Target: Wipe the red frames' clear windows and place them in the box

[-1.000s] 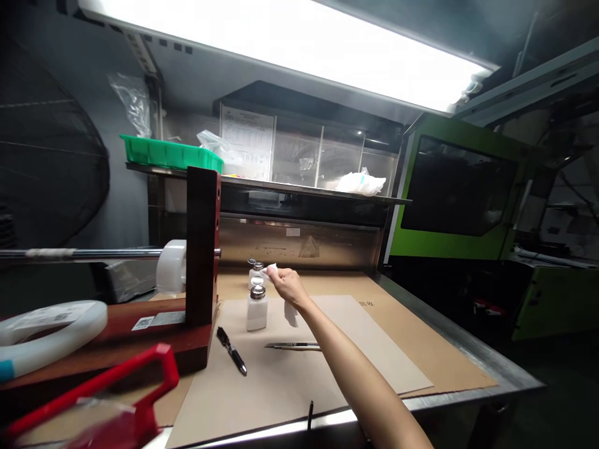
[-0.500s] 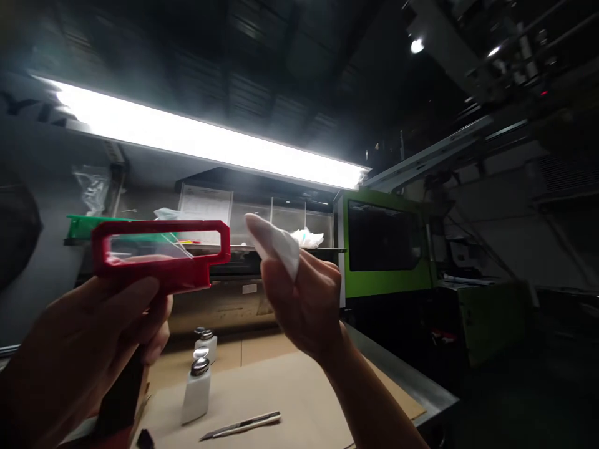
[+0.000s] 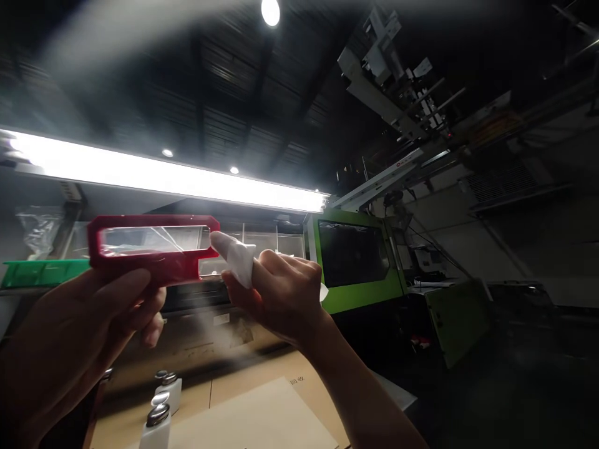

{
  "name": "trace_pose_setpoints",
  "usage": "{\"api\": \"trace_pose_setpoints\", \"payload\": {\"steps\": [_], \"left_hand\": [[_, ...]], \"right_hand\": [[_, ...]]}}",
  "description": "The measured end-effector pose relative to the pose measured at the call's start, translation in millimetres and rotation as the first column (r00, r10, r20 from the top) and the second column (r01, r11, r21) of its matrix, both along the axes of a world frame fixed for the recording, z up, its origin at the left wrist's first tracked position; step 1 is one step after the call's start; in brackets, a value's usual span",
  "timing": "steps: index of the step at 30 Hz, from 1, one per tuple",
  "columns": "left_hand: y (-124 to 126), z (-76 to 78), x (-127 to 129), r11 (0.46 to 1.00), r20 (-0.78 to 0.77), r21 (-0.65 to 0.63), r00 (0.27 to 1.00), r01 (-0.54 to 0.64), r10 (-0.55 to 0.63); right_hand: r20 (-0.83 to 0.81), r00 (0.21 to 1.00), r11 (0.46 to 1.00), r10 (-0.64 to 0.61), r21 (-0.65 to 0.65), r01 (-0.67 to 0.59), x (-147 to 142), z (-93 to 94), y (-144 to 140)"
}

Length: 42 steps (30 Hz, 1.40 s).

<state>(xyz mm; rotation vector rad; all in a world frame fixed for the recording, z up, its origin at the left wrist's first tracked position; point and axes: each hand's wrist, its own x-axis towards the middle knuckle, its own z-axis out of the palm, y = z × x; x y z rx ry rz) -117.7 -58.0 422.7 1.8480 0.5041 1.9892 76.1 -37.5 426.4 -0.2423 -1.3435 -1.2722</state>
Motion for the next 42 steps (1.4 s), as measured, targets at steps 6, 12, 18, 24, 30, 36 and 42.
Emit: {"api": "trace_pose_setpoints", "payload": {"steps": [6, 12, 18, 24, 30, 36, 42], "left_hand": [[-9.0, -1.1, 1.5, 1.000, -0.027, 0.003, 0.999, 0.029, -0.029], [-10.6, -1.4, 3.1, 1.000, -0.029, -0.002, 0.999, 0.031, -0.031], [-10.0, -0.5, -4.3, 0.999, 0.007, -0.027, 1.000, 0.021, -0.021], [-8.9, 0.8, -6.0, 1.000, 0.000, -0.020, 1.000, 0.003, -0.003], [-8.4, -0.2, -8.5, 0.999, 0.032, -0.040, 0.999, 0.016, -0.015], [-8.2, -1.3, -11.2, 0.999, -0.007, -0.034, 1.000, 0.020, -0.020], [-5.5, -0.9, -9.9, 1.000, 0.013, -0.019, 1.000, -0.017, 0.017]], "right_hand": [[-0.003, 0.996, 0.988, -0.094, 0.121, 0.094, -4.7, 5.6, -8.2], [-0.014, 0.976, 0.963, -0.216, 0.160, 0.215, -9.4, 15.6, -7.0], [-0.090, 0.992, 0.985, -0.088, 0.144, 0.100, -11.9, 13.5, -3.2], [-0.002, 0.991, 0.977, -0.135, 0.169, 0.134, -21.6, 13.9, -0.7], [-0.119, 0.991, 0.989, -0.057, 0.129, 0.072, -15.6, 16.6, 6.9], [-0.030, 0.998, 0.986, -0.051, 0.157, 0.055, -25.9, 9.5, 2.5], [-0.015, 0.993, 0.982, -0.114, 0.152, 0.115, -27.6, 16.5, 5.4]]}}
